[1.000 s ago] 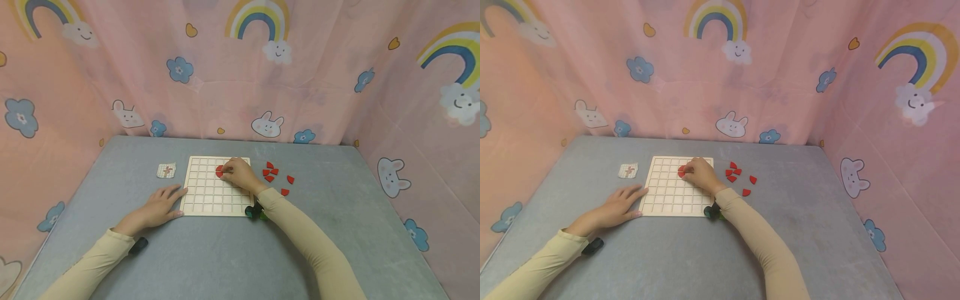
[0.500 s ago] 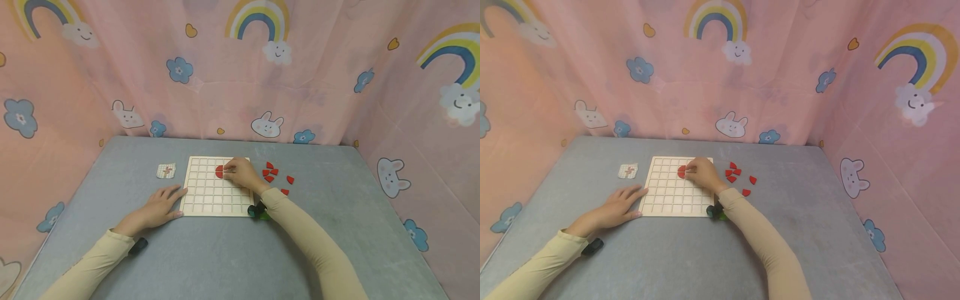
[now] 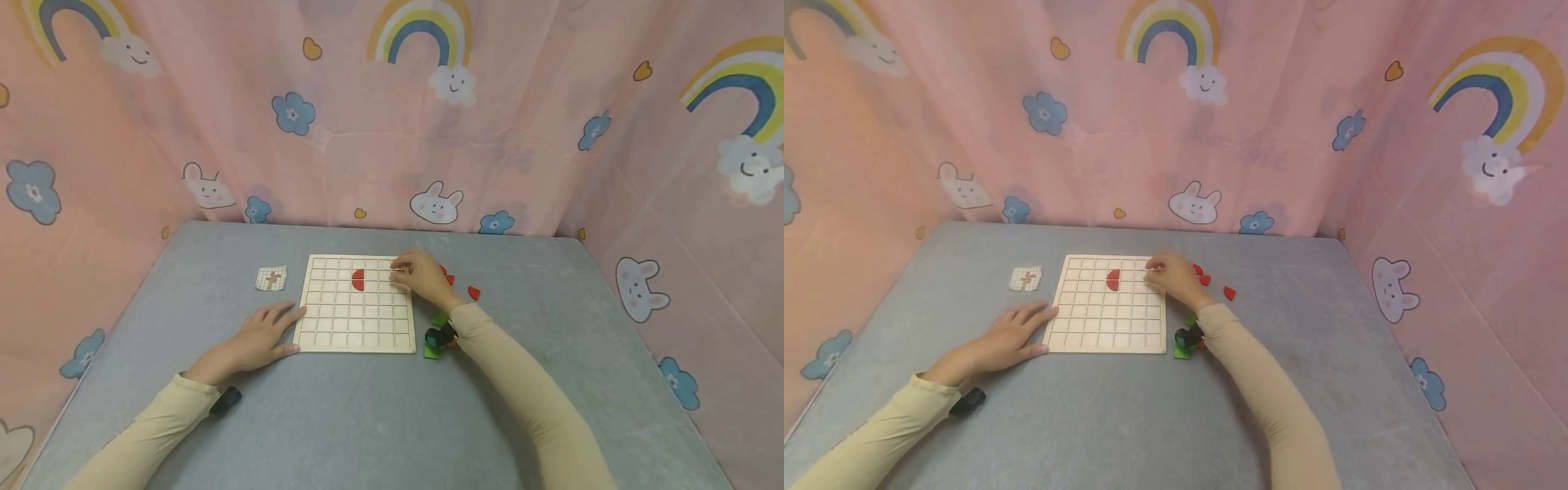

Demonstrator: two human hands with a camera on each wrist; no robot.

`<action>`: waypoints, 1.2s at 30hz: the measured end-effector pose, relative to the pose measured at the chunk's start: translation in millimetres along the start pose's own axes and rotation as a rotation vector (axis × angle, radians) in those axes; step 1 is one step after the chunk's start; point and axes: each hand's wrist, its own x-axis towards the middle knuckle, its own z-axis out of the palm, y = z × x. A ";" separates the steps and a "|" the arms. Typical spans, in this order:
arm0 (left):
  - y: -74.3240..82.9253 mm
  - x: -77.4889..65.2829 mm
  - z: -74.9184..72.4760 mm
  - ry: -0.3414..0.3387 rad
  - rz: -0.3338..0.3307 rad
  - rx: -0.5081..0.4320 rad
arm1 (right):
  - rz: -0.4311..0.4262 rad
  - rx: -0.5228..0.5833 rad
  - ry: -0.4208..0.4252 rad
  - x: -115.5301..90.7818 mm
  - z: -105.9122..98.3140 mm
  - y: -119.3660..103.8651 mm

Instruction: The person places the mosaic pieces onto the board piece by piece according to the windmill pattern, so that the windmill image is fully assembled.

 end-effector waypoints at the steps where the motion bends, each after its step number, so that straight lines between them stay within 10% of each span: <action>1: 1.3 0.0 -0.9 -0.005 -0.007 -0.004 | 0.003 -0.003 0.005 -1.4 -2.6 1.7; 36: -0.1 0.3 0.4 -0.012 -0.024 -0.008 | 0.214 0.060 0.099 -27.6 -69.3 80.2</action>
